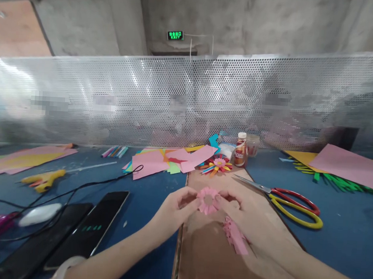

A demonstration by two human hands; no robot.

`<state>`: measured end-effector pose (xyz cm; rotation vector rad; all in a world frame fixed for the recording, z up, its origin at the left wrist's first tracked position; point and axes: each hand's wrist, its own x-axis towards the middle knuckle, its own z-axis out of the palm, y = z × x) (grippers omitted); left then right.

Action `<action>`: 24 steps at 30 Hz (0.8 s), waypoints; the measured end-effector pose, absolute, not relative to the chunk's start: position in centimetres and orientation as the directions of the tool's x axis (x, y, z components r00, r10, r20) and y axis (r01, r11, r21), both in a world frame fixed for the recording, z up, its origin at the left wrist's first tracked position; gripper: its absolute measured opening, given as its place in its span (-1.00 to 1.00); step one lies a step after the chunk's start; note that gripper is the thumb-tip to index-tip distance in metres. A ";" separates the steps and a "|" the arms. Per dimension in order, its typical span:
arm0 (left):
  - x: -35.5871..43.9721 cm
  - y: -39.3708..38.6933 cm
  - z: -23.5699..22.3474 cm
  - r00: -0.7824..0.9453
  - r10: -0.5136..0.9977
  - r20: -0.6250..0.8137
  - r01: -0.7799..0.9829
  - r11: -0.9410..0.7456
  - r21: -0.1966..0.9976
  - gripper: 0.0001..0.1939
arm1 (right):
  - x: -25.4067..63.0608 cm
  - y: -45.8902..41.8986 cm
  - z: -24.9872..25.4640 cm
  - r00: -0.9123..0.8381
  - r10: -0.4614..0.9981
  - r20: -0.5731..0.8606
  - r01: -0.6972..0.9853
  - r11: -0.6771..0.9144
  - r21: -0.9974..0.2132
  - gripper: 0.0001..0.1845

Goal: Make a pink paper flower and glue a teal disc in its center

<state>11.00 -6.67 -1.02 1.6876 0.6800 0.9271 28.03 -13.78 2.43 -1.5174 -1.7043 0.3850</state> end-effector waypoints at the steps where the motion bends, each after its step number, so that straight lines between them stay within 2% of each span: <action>1: 11.0 -6.8 -1.1 0.534 0.814 0.227 -0.002 -0.267 0.964 -0.84 | 27.8 -13.8 2.3 0.032 0.940 0.339 0.670 0.232 -0.705 -0.72; 6: 10.7 -7.4 -1.3 0.498 0.855 0.146 -0.038 -0.147 0.988 -0.79 | 27.5 -13.3 1.6 0.015 0.962 0.273 0.583 0.213 -0.784 -0.71; 12: 10.7 -7.5 -1.2 0.461 0.870 0.172 -0.028 -0.180 0.983 -0.81 | 27.4 -13.3 1.9 -0.009 0.967 0.254 0.495 0.225 -0.839 -0.73; 24: 10.8 -7.9 -1.3 0.445 0.876 0.187 -0.002 -0.208 0.978 -0.81 | 27.0 -13.9 1.1 0.059 0.974 0.217 0.541 0.151 -0.827 -0.71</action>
